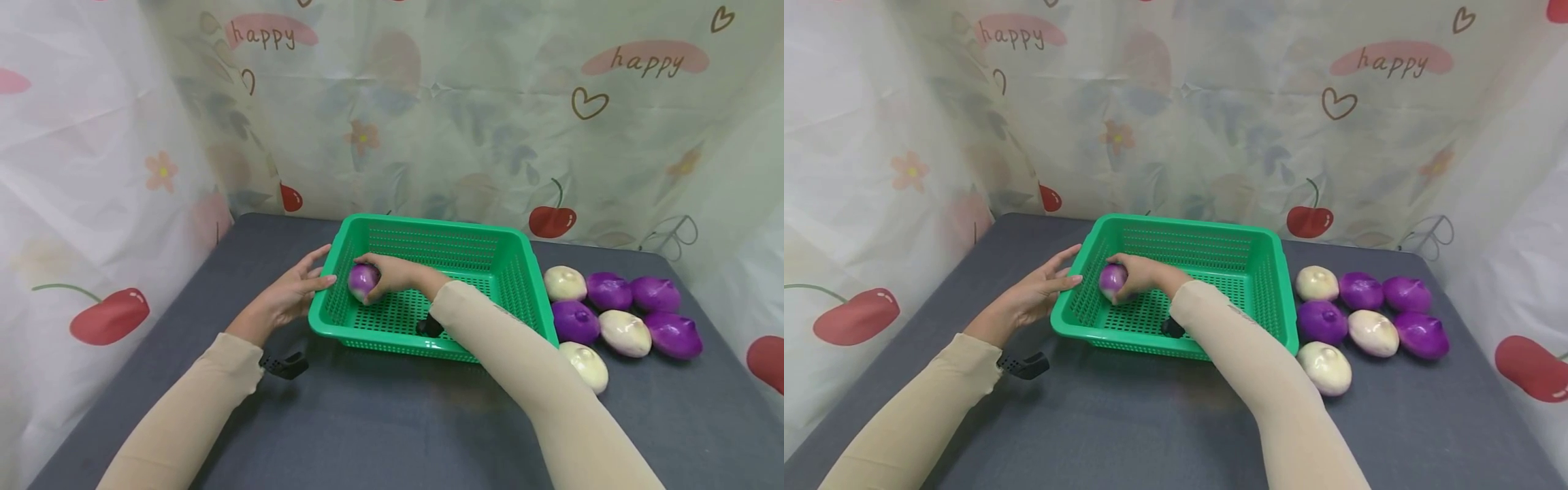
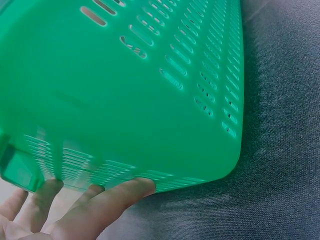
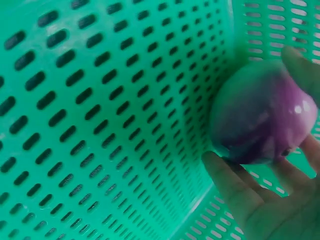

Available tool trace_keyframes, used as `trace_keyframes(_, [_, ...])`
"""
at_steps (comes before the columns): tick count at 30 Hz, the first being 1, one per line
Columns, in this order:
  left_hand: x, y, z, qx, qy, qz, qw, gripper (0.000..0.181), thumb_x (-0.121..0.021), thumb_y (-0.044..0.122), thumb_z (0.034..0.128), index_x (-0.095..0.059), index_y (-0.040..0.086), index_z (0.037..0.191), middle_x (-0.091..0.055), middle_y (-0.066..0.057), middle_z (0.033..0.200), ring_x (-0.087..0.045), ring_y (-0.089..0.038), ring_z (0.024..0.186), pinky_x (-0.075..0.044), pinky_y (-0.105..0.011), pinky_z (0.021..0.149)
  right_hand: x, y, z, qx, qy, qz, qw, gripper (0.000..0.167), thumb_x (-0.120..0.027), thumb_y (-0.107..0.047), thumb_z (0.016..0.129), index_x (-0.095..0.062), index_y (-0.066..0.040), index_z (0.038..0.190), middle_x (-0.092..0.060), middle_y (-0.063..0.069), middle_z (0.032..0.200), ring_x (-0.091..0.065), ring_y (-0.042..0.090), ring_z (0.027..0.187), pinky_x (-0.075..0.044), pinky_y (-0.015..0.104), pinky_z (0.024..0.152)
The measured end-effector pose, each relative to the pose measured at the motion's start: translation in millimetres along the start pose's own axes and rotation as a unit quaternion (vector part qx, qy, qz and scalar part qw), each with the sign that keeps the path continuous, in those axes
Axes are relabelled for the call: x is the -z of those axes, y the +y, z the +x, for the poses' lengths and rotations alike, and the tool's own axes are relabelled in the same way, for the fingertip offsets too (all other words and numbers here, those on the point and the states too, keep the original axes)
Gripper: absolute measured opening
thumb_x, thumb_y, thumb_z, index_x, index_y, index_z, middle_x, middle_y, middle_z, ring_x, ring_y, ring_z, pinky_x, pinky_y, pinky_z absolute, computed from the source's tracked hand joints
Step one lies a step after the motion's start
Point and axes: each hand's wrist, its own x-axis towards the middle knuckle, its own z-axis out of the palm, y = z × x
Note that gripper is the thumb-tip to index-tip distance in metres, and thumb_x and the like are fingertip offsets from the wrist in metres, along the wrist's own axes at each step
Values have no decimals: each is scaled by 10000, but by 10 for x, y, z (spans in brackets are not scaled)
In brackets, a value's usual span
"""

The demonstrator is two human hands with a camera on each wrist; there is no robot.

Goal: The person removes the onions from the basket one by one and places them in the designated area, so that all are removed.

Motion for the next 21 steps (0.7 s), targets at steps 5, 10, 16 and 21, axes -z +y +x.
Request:
trace_keyframes(5, [-2,-2,9,-4,15,6,10000,763,-528,165,1004,-27,320,1559,-218,-120,1591,-440,-446,1306,-516,-526,891,24,7,-19,-69,50,-95,9999,769,-750,-160,839,-344,-140,1492,-412,130,1457,-487,276,1238,-454,403,1001])
trace_keyframes(10, [-1,-6,20,-7,46,-6,10000,769,-545,167,996,-44,319,1559,-238,-122,1585,-465,-431,1291,-514,-529,894,154,44,-119,-95,208,291,9993,762,-749,-148,828,-359,-125,1483,-418,141,1438,-492,283,1214,-485,388,953])
trace_keyframes(16, [-1,-1,5,-21,87,40,10000,775,-562,169,987,-62,333,1556,-251,-118,1581,-471,-425,1289,-524,-511,881,448,53,-368,5,670,1038,9923,785,-772,-149,814,-359,-166,1482,-416,119,1435,-507,296,1190,-517,382,886])
trace_keyframes(21, [0,-3,-7,-38,94,51,9999,781,-565,162,985,-62,335,1556,-252,-123,1579,-479,-418,1283,-528,-505,874,721,68,-705,138,1242,1582,9795,786,-783,-160,813,-363,-189,1477,-428,92,1416,-525,296,1189,-508,394,922])
